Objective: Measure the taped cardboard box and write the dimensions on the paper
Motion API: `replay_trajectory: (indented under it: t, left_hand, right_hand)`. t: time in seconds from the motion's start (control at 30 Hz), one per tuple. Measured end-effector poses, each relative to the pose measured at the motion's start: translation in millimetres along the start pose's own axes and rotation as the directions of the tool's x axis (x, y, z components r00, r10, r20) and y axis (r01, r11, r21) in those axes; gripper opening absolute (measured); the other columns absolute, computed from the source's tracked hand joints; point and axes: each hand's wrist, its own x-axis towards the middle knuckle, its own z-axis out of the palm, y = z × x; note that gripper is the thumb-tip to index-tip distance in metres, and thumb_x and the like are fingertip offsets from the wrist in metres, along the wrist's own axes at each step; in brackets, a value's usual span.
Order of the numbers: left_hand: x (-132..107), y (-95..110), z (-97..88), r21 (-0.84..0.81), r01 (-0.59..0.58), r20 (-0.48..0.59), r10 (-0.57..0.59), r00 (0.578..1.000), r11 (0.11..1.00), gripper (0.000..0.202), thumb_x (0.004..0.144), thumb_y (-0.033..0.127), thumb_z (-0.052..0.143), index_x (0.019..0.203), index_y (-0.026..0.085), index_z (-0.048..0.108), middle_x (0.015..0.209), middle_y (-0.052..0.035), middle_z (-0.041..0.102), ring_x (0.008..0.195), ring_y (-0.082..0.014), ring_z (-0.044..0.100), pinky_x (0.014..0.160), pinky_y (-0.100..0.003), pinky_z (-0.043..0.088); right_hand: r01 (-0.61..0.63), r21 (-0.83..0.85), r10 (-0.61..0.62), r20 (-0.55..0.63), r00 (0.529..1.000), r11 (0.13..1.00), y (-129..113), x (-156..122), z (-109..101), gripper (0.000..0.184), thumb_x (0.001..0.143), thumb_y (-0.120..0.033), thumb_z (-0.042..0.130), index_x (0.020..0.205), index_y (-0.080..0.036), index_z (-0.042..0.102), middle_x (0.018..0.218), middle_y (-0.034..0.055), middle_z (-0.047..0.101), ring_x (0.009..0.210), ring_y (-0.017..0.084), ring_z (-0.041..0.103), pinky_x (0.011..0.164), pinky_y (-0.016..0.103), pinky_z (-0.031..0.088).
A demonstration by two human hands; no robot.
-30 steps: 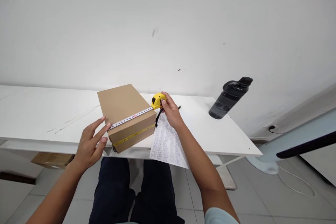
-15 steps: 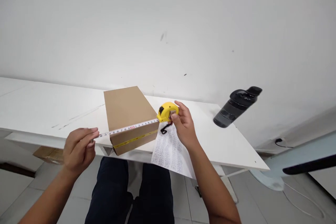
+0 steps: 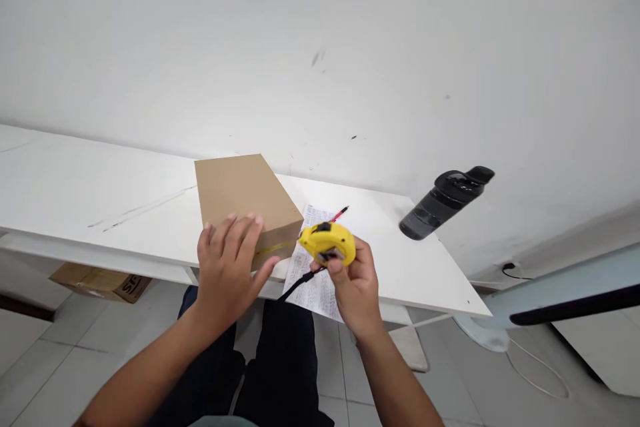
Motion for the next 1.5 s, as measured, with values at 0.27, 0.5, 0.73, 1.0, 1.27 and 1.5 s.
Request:
replay_trajectory:
  t: [0.27, 0.5, 0.73, 1.0, 1.27, 1.5]
  left_hand:
    - [-3, -95, 9.1, -0.088, -0.009, 0.036, 0.012, 0.999, 0.996, 0.027, 0.098, 0.048, 0.061, 0.113, 0.031, 0.075, 0.108, -0.005, 0.077, 0.102, -0.0269, 0.066, 0.112, -0.056, 0.024]
    - [13, -218, -22.3, -0.34, 0.235, 0.249, -0.154, 0.956, 0.911, 0.057, 0.104, 0.05, 0.032, 0.076, 0.025, 0.075, 0.092, -0.0032, 0.076, 0.104, -0.0219, 0.069, 0.12, -0.058, 0.03]
    - [14, -239, -44.1, 0.046, 0.555, 0.201, -0.552, 0.809, 0.831, 0.062, 0.103, 0.067, 0.039, 0.115, 0.018, 0.075, 0.149, -0.0094, 0.06, 0.146, -0.0417, 0.042, 0.118, -0.075, 0.023]
    - [-3, -225, -48.1, 0.041, 0.658, 0.521, -0.578, 0.628, 0.752, 0.097, 0.075, 0.072, 0.075, 0.156, 0.03, 0.042, 0.136, -0.0134, 0.069, 0.115, -0.0369, 0.07, 0.09, -0.046, 0.058]
    - [3, -188, -39.0, -0.176, 0.196, 0.368, -0.12, 0.922, 0.965, 0.089, 0.088, 0.062, 0.069, 0.16, 0.022, 0.033, 0.159, -0.0178, 0.049, 0.147, -0.0353, 0.049, 0.117, -0.05, 0.045]
    - [-10, -89, -65.1, -0.245, -0.449, -0.141, 0.427, 0.893, 0.859, 0.028, 0.099, 0.025, 0.061, 0.126, 0.016, 0.064, 0.1, -0.0073, 0.08, 0.098, -0.0173, 0.074, 0.106, -0.037, 0.052]
  right_hand:
    - [-0.107, 0.071, 0.12, -0.223, 0.967, 0.992, 1, 22, -17, 0.053, 0.065, -0.044, 0.096, 0.1, -0.025, 0.061, 0.093, -0.0014, 0.069, 0.065, 0.012, 0.064, 0.061, 0.03, 0.055]
    - [-0.094, 0.086, 0.118, -0.339, 0.933, 0.992, -4, 35, -29, 0.058, 0.056, -0.045, 0.099, 0.095, -0.022, 0.063, 0.087, -0.0016, 0.067, 0.059, 0.007, 0.056, 0.049, 0.019, 0.042]
    - [-0.125, 0.045, 0.133, -0.325, 0.936, 0.991, -1, 35, -17, 0.066, 0.057, -0.047, 0.098, 0.103, -0.026, 0.057, 0.088, -0.0037, 0.066, 0.058, 0.008, 0.055, 0.048, 0.019, 0.043]
    - [-0.195, -0.05, 0.179, -0.233, 0.956, 0.98, 8, 39, -9, 0.068, 0.06, -0.048, 0.097, 0.11, -0.027, 0.055, 0.086, -0.0045, 0.065, 0.059, 0.009, 0.053, 0.049, 0.02, 0.044]
    - [-0.208, -0.109, 0.222, 0.146, 0.964, 0.972, -6, 5, 59, 0.052, 0.071, -0.043, 0.092, 0.108, -0.029, 0.057, 0.096, 0.0005, 0.07, 0.083, 0.017, 0.068, 0.071, 0.03, 0.06]
    - [-0.331, -0.112, 0.333, 0.57, 0.751, 0.937, -28, -11, 92, 0.046, 0.078, -0.04, 0.088, 0.108, -0.025, 0.057, 0.093, -0.0005, 0.068, 0.073, 0.013, 0.063, 0.062, 0.026, 0.055]
